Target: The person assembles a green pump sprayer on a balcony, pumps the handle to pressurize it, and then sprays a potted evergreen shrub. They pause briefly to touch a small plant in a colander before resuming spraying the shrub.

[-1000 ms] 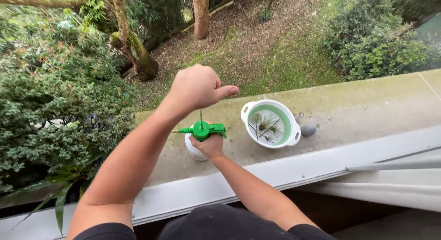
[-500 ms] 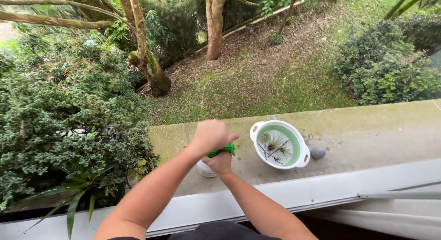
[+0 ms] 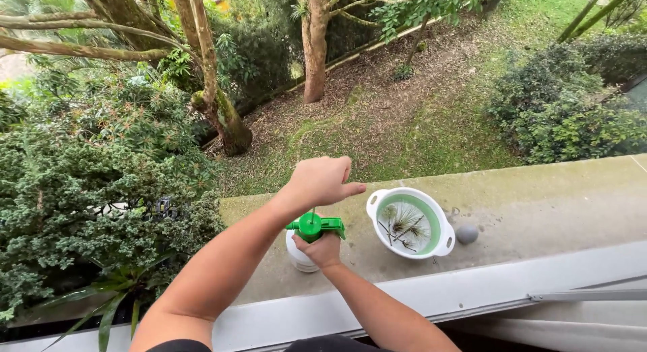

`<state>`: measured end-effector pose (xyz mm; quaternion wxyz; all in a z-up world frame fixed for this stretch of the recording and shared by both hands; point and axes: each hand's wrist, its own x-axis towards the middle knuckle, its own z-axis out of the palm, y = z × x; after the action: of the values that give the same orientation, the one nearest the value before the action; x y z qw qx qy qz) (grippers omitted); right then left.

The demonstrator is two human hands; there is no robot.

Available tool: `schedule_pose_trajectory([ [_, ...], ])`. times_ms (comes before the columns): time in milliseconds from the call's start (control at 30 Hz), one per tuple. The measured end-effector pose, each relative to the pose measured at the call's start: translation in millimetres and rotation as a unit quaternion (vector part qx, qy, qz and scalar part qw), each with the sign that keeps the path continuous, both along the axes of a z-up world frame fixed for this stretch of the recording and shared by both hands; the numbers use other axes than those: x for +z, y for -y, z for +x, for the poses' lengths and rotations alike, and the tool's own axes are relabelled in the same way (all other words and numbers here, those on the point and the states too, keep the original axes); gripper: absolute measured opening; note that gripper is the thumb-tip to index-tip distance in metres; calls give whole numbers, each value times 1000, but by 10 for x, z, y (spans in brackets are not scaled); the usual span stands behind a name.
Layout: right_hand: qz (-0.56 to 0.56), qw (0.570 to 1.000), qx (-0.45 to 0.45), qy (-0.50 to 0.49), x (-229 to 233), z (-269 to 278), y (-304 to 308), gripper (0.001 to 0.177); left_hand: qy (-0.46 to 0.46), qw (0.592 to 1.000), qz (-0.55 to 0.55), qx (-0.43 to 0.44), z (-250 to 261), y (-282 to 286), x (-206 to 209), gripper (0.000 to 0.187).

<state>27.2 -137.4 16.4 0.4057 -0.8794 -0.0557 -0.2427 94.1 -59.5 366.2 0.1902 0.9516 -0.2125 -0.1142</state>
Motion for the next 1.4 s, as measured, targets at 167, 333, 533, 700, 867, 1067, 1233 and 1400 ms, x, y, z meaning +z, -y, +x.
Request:
schedule_pose_trajectory([
  [167,12,1000,8,1,114,-4,50,73,4,1000,-6,24,-29,-73,94,53],
  [333,-33,999,-24,-23,-573,15,24,74,-15,999,-10,44,-43,-46,-640,58],
  [533,-8,1000,5,-12,-674,211,131,67,-7,998,33,50,-103,13,-1261,63],
  [700,-2,1000,0,0,-849,95,91,59,-19,999,36,14,3,55,-1236,53],
  [867,23,1000,1,18,-314,3,40,70,4,1000,-9,14,-67,43,167,61],
  [1067,24,999,5,30,296,9,56,72,-15,998,-18,59,-137,-128,418,54],
  [1233,27,999,16,6,-40,0,35,71,-23,998,13,63,-105,-47,-217,53],
  [1400,-75,997,19,-6,-453,53,103,58,-42,997,23,63,-155,-37,-1378,62],
])
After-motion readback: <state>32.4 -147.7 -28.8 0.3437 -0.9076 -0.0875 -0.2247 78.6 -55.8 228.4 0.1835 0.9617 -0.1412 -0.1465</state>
